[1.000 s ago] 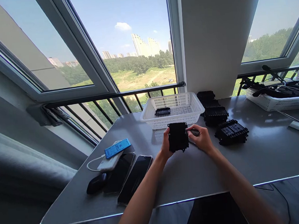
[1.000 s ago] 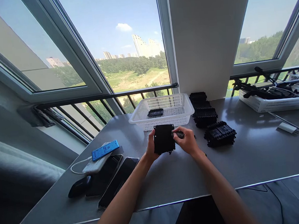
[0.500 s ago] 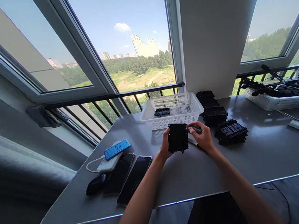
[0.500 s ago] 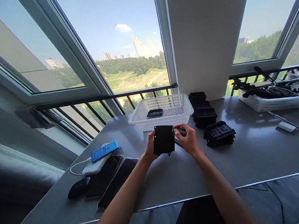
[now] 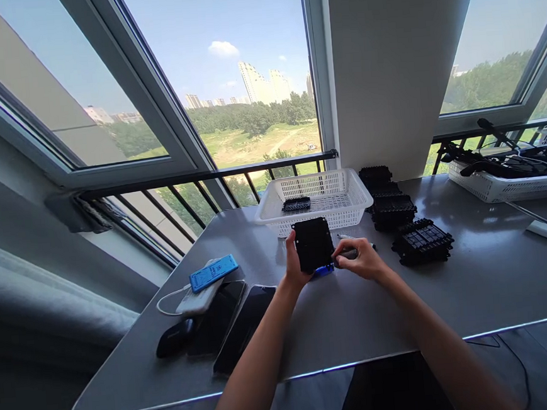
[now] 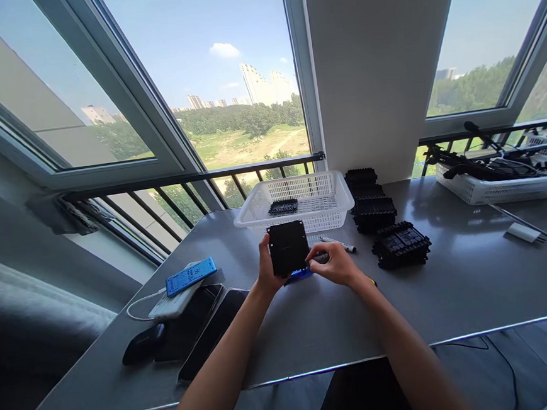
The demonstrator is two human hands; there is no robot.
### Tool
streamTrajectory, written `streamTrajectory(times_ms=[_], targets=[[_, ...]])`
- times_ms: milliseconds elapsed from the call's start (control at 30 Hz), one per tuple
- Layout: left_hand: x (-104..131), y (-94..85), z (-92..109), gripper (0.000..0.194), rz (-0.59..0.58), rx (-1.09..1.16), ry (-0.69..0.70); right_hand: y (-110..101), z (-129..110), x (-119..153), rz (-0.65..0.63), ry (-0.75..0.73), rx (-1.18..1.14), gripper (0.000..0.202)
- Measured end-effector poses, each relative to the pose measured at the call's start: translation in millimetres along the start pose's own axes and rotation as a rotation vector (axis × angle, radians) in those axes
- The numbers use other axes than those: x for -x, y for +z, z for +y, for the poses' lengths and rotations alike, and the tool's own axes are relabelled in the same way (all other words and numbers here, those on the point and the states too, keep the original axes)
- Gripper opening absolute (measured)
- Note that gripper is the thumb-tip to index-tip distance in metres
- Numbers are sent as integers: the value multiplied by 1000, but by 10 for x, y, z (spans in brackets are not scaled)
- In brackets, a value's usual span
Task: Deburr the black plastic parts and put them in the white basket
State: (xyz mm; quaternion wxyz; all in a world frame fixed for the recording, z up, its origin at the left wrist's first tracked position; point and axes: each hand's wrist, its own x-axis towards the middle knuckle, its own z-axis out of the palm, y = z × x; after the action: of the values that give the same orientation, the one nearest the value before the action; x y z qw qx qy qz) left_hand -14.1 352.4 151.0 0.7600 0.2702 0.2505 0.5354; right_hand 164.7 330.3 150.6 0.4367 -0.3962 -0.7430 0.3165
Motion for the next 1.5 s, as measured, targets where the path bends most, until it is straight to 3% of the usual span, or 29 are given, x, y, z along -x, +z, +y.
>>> streamTrajectory(times_ms=[100, 200, 300, 533, 600, 667, 800, 867, 1033, 1233, 1500], targets=[[3, 11, -89, 66, -58, -38, -71, -46, -27, -21, 326, 18, -32, 16], [0, 14, -167, 64, -94, -65, -124, -66, -18, -43, 462, 17, -15, 21], [2, 22, -179, 63, -91, -67, -113, -40, 20, -46, 376, 18, 14, 19], [9, 38, -16, 65, 58, 3, 37, 72, 76, -1, -72, 11, 102, 9], [2, 36, -2, 65, 84, -5, 50, 68, 61, 0, -126, 18, 59, 10], [-4, 40, -23, 65, 79, -25, 44, 45, 32, -7, -39, 24, 20, 11], [-4, 55, -138, 64, 11, -79, -31, -14, -27, -24, 307, 38, 3, 18], [2, 57, -205, 62, -28, -102, -64, -24, -35, -25, 382, 36, 32, 21], [-3, 28, -348, 54, -44, -217, -130, 16, 18, -7, 398, -27, 204, 24], [-68, -15, -457, 53, 17, -351, -27, 82, 88, -3, 419, 46, 402, 26], [-72, 18, -425, 51, 66, -319, 34, 162, 45, -19, 377, 115, 397, 24]])
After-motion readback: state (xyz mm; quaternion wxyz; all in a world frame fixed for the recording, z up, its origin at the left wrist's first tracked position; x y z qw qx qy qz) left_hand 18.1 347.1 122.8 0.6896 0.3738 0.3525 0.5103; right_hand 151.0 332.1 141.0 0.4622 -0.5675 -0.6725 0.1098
